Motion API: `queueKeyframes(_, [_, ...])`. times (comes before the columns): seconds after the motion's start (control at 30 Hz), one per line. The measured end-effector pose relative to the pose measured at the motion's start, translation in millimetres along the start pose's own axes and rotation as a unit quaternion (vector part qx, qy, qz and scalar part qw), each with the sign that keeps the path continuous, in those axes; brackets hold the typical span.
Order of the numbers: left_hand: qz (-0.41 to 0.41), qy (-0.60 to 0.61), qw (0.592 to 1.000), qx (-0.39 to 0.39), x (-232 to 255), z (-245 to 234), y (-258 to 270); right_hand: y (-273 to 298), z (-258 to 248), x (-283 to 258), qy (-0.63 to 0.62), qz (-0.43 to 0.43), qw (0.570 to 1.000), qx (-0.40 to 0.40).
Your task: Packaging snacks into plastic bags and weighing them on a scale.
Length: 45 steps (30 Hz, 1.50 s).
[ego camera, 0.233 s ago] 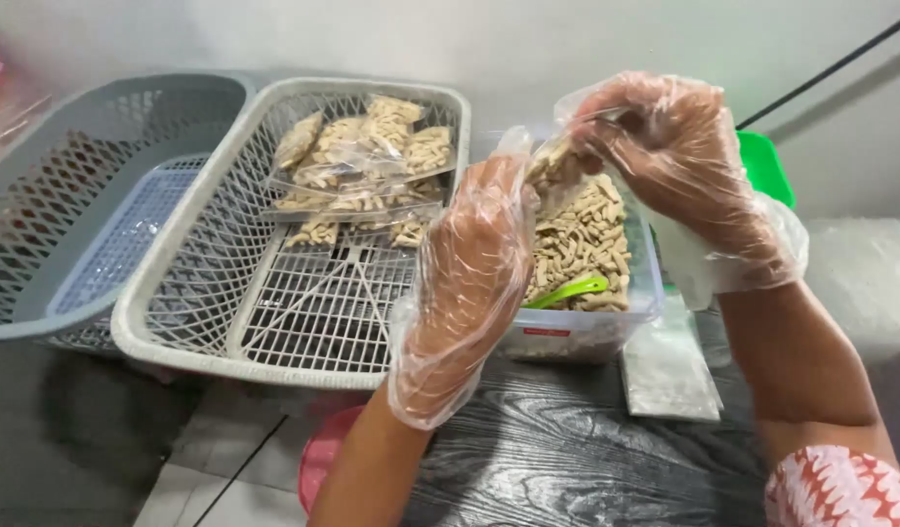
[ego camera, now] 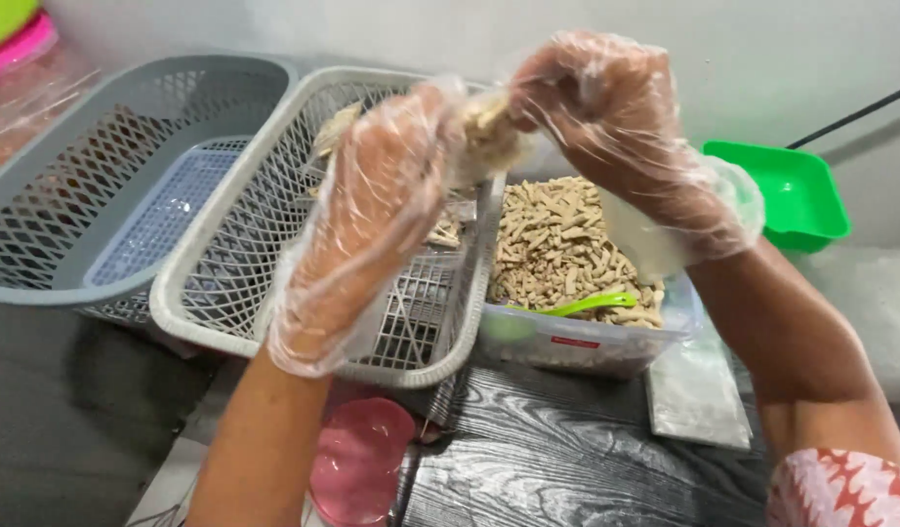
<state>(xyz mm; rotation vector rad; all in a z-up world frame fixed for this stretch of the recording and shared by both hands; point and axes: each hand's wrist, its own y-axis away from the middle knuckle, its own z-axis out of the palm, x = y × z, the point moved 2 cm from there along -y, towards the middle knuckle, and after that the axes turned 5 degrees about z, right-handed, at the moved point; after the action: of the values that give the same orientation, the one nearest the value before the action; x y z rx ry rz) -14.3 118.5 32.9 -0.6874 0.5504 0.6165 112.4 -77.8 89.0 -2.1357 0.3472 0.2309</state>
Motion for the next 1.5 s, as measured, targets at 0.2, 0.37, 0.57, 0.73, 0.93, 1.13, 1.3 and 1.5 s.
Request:
queueKeyframes(0.2, [-0.317,0.833,0.451,0.042,67,117,-23,-69,105,55,0.01,-0.158,0.977,0.144])
queueKeyframes(0.37, [-0.114,0.816,0.337,-0.455,200,134,26,-50,183,68,-0.048,0.3,0.924,-0.233])
queueKeyframes(0.57, [-0.06,0.818,0.345,-0.457,204,127,39,-20,208,100,-0.013,0.257,0.925,-0.278])
queueKeyframes(0.73, [-0.095,0.805,0.37,-0.454,218,130,35,-15,191,107,0.092,0.144,0.944,-0.282])
queueKeyframes(0.93, [-0.077,0.848,0.418,-0.317,25,62,-38,6,46,24,0.063,0.115,0.947,-0.294])
queueKeyframes(1.13, [-0.086,0.873,0.479,0.012,-20,-63,-97,122,-79,34,0.109,0.079,0.972,-0.191])
queueKeyframes(1.3, [-0.021,0.986,0.132,0.094,1,-228,-123,249,-122,52,0.089,0.189,0.971,-0.114])
queueKeyframes(1.5, [0.134,0.972,0.164,-0.101,68,-377,-123,389,-101,139,0.108,0.472,0.856,-0.183])
